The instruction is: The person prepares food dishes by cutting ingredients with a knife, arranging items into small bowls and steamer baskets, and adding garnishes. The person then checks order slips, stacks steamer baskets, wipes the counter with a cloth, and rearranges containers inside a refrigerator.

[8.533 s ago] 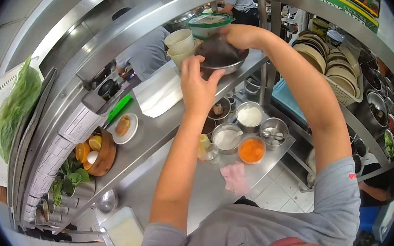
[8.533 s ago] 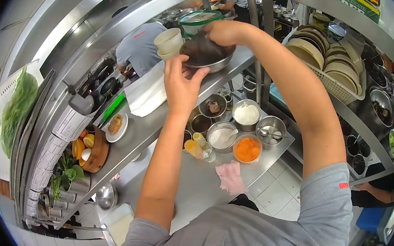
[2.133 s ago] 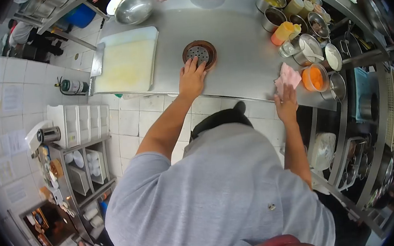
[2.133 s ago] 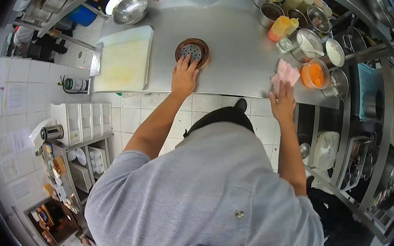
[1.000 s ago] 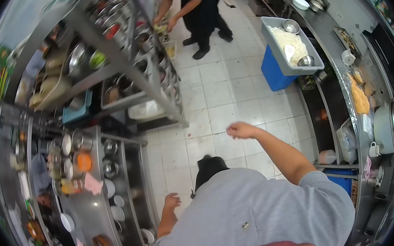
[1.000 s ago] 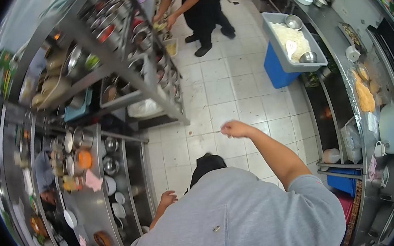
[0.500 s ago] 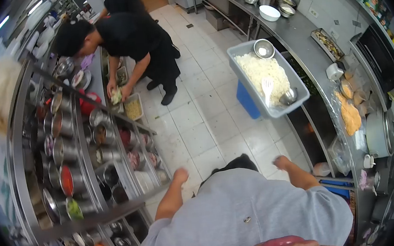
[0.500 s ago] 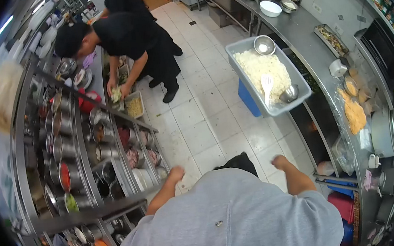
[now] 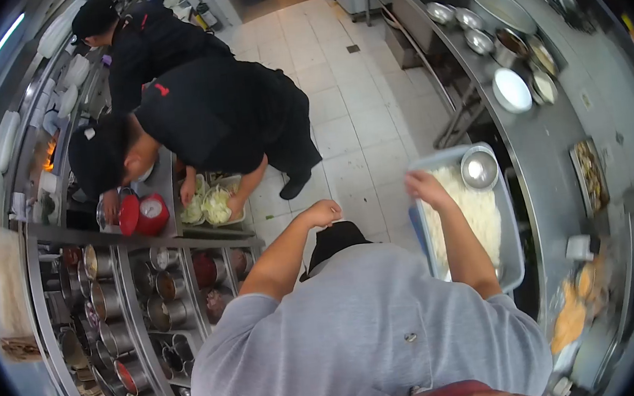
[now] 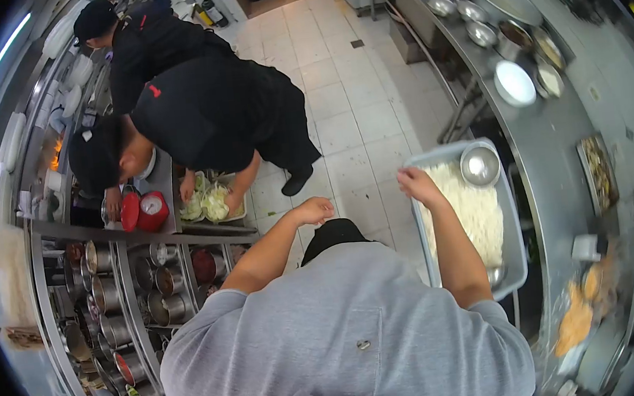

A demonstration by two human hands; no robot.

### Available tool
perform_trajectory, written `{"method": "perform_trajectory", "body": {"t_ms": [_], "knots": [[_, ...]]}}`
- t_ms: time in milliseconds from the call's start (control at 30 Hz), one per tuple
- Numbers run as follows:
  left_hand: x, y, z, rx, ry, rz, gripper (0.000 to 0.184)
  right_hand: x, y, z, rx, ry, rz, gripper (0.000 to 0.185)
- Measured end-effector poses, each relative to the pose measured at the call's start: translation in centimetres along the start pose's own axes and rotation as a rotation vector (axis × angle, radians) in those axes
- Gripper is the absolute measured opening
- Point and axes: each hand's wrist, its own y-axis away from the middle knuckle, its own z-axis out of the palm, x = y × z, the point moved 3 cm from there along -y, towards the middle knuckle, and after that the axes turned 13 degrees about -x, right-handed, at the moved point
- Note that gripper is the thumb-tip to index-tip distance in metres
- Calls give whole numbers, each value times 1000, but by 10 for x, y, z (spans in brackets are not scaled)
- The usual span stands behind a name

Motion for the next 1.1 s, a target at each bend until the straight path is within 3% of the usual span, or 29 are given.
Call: {"method": "perform_trajectory", "body": {"t_ms": [33, 133, 167, 200, 233, 267, 333, 367, 400, 433, 467, 567, 667, 733, 767, 833, 900, 933, 967, 1000, 1033, 1067, 1100], "knots": [[20, -10, -17, -48, 124, 42, 31, -32, -47, -13, -23, 20, -4, 43], [58, -62, -94, 70, 347, -8, 36, -116, -185, -43, -30, 94, -181, 44], [65, -91, -124, 130, 316, 10, 32, -119, -227, -61, 1, 161, -177, 41], [71, -130, -159, 60, 157, 29, 31, -115, -268, -80, 37, 226, -172, 39], [89, -159, -193, -1, -11, 11, 32, -85, -312, -110, 42, 424, -115, 33], [112, -177, -216, 93, 190, 56, 33, -55, -354, -134, 57, 632, -64, 29], [163, -220, -282, 115, 135, 40, 36, -10, -364, -159, 153, 748, 45, 27], [181, -248, -314, 117, 139, 83, 38, 34, -363, -179, 163, 747, 171, 37], [202, -275, -352, 118, 140, 128, 40, 95, -370, -213, -212, 1073, 196, 42], [226, -293, -385, 149, 220, 184, 38, 123, -346, -219, -407, 1337, 231, 47], [238, -322, -418, 164, 334, 230, 36, 122, -317, -223, -481, 1236, 372, 47], [263, -386, -520, 173, 445, 222, 37, 86, -290, -257, -260, 684, 753, 47], [237, -453, -621, 393, 359, 236, 36, 45, -339, -300, -199, 560, 846, 48], [199, -473, -666, 481, 388, 135, 30, 23, -392, -337, -223, 589, 869, 50], [153, -498, -683, 599, 254, 111, 29, 10, -425, -356, -248, 621, 871, 50], [103, -483, -699, 637, 49, -192, 39, -23, -523, -405, -322, 753, 833, 52], [51, -467, -692, 510, 90, -557, 42, -71, -652, -466, -407, 1012, 730, 54], [41, -453, -687, 432, 273, -678, 43, -113, -738, -495, -422, 1187, 654, 55], [23, -451, -681, 373, 98, -648, 43, -161, -828, -522, -359, 1294, 580, 56], [17, -456, -674, 310, -72, -617, 43, -206, -928, -551, -138, 1266, 436, 50], [36, -449, -676, 150, -169, -530, 40, -290, -1005, -554, 83, 1050, 354, 41], [60, -439, -682, -2, -265, -439, 37, -341, -1101, -577, 89, 1086, 245, 33], [63, -442, -683, 72, -219, -394, 36, -399, -1190, -590, 143, 1080, 146, 34]]}}
